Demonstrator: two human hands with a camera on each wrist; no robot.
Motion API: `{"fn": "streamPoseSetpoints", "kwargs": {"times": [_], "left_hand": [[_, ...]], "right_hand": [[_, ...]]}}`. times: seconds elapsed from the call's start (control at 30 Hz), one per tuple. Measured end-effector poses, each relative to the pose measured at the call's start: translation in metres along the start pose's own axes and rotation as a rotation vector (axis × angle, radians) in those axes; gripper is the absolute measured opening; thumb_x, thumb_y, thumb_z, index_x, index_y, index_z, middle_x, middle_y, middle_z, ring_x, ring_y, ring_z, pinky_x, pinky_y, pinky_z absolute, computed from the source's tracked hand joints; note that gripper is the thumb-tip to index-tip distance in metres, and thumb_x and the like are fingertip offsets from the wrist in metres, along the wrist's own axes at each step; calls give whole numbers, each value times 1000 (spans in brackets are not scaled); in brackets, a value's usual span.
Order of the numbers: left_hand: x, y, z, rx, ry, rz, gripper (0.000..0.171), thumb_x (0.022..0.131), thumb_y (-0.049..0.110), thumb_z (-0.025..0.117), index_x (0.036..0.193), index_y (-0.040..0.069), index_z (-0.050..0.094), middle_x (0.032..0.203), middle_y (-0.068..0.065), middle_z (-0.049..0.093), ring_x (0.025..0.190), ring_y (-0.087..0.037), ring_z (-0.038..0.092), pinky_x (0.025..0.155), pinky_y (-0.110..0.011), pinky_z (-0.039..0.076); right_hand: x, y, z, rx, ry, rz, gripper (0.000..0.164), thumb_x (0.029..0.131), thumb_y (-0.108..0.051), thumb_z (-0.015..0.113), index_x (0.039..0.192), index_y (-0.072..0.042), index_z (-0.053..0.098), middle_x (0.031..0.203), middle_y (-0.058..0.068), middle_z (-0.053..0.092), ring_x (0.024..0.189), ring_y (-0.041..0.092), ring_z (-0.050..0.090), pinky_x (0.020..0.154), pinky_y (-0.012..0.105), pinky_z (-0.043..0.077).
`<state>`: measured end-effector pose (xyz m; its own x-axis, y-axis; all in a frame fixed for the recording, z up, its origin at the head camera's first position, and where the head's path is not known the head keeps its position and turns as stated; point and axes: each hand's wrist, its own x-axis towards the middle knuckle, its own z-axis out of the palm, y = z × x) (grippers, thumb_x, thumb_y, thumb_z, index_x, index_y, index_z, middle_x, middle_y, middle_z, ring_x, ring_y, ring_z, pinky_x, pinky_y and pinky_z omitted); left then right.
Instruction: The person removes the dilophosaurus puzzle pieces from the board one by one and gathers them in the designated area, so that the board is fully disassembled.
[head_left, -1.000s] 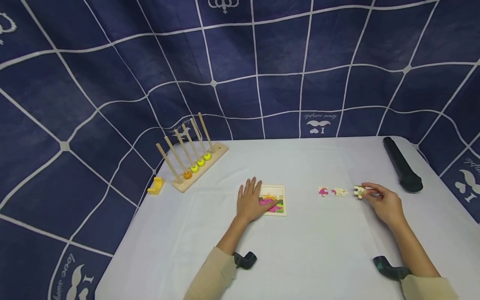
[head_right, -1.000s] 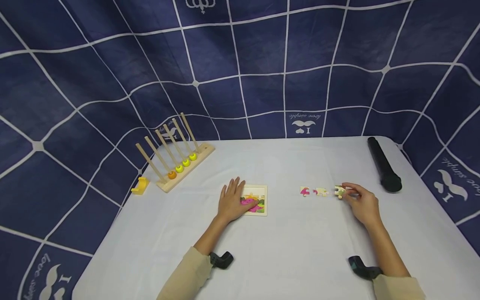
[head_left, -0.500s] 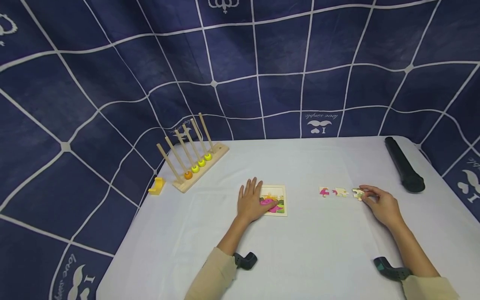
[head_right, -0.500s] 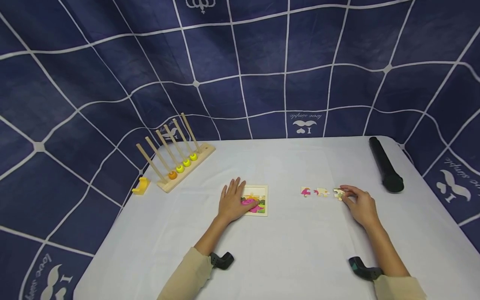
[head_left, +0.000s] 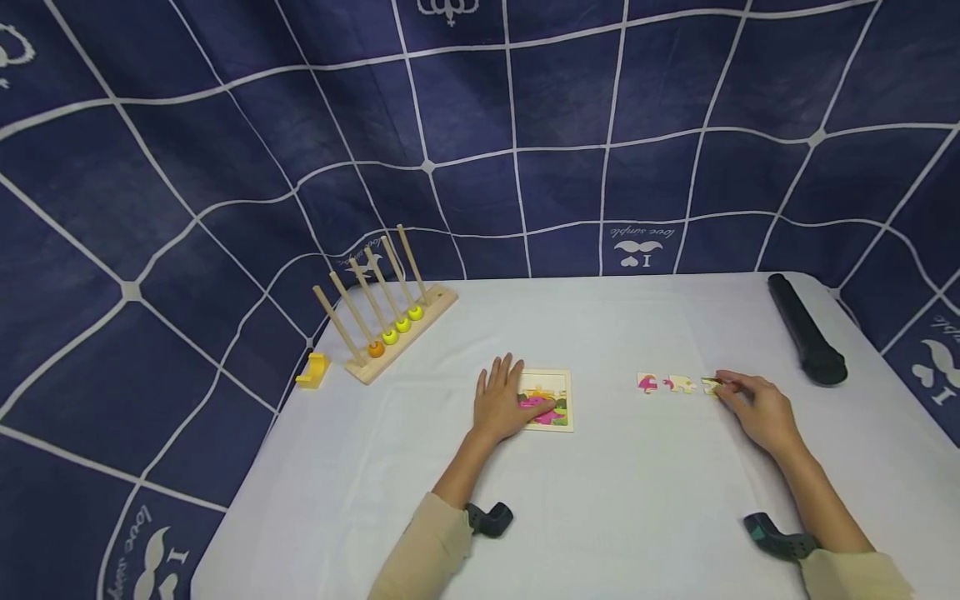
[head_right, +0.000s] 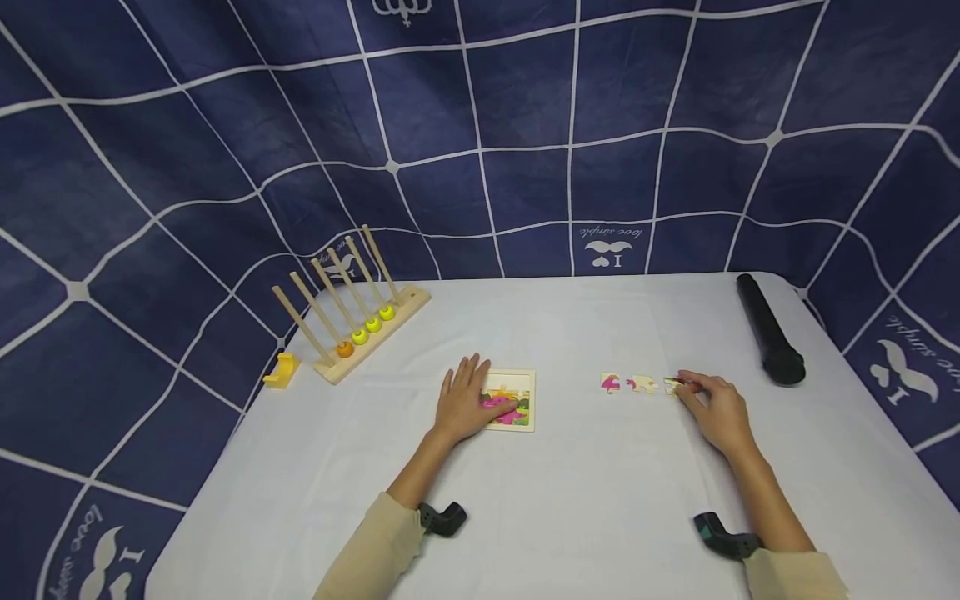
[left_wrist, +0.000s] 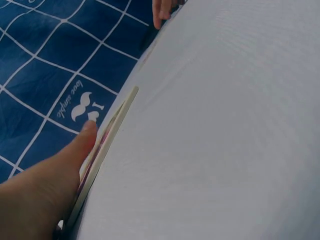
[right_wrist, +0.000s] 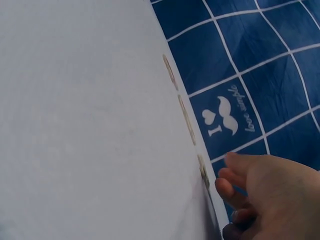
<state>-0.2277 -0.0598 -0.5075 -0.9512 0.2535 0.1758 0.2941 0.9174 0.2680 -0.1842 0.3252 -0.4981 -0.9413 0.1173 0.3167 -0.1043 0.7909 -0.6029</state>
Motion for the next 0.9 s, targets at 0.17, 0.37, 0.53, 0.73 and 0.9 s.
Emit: {"fn": "streamPoseSetpoints", "kwargs": {"times": [0.17, 0.37, 0.53, 0.73, 0.9], "left_hand": [[0, -10, -7, -130, -62, 56, 98, 69, 75, 49, 141, 14, 27, 147, -6, 25, 136, -27, 15, 109, -49, 8], [-4, -32, -17, -290, -195, 85, 94, 73, 66, 55, 144, 16, 18, 148, -1, 24, 137, -16, 15, 112, -38, 6], [-8, -44, -24, -373, -236, 79, 85, 76, 56, 59, 143, 22, 21, 147, 0, 24, 136, -15, 17, 112, -35, 10], [-9, -48, -24, -318, -237, 170, 88, 75, 53, 61, 144, 17, 21, 148, 1, 23, 137, -13, 14, 112, -33, 8], [-11, -49, -22, -294, -211, 213, 87, 75, 53, 61, 143, 13, 24, 147, 1, 24, 137, -14, 15, 112, -34, 8]], "right_hand": [[1, -18, 4, 34, 45, -5, 34, 90, -26, 53, 112, -2, 62, 86, 13, 58, 66, 13, 39, 52, 28, 30], [0, -49, 23, 104, 14, -61, 28, 88, -23, 57, 108, -5, 64, 82, 6, 57, 55, 8, 33, 44, 25, 28], [-1, -83, 55, 188, -21, -182, 23, 84, -18, 63, 104, -8, 67, 77, -1, 60, 63, 7, 40, 53, 22, 32], [0, -129, 92, 226, -117, -254, 27, 81, -18, 66, 107, -9, 66, 76, -5, 62, 67, 11, 43, 58, 24, 35], [2, -157, 119, 255, -221, -315, 34, 79, -20, 68, 111, -8, 64, 74, -9, 61, 66, 10, 44, 65, 28, 39]]}}
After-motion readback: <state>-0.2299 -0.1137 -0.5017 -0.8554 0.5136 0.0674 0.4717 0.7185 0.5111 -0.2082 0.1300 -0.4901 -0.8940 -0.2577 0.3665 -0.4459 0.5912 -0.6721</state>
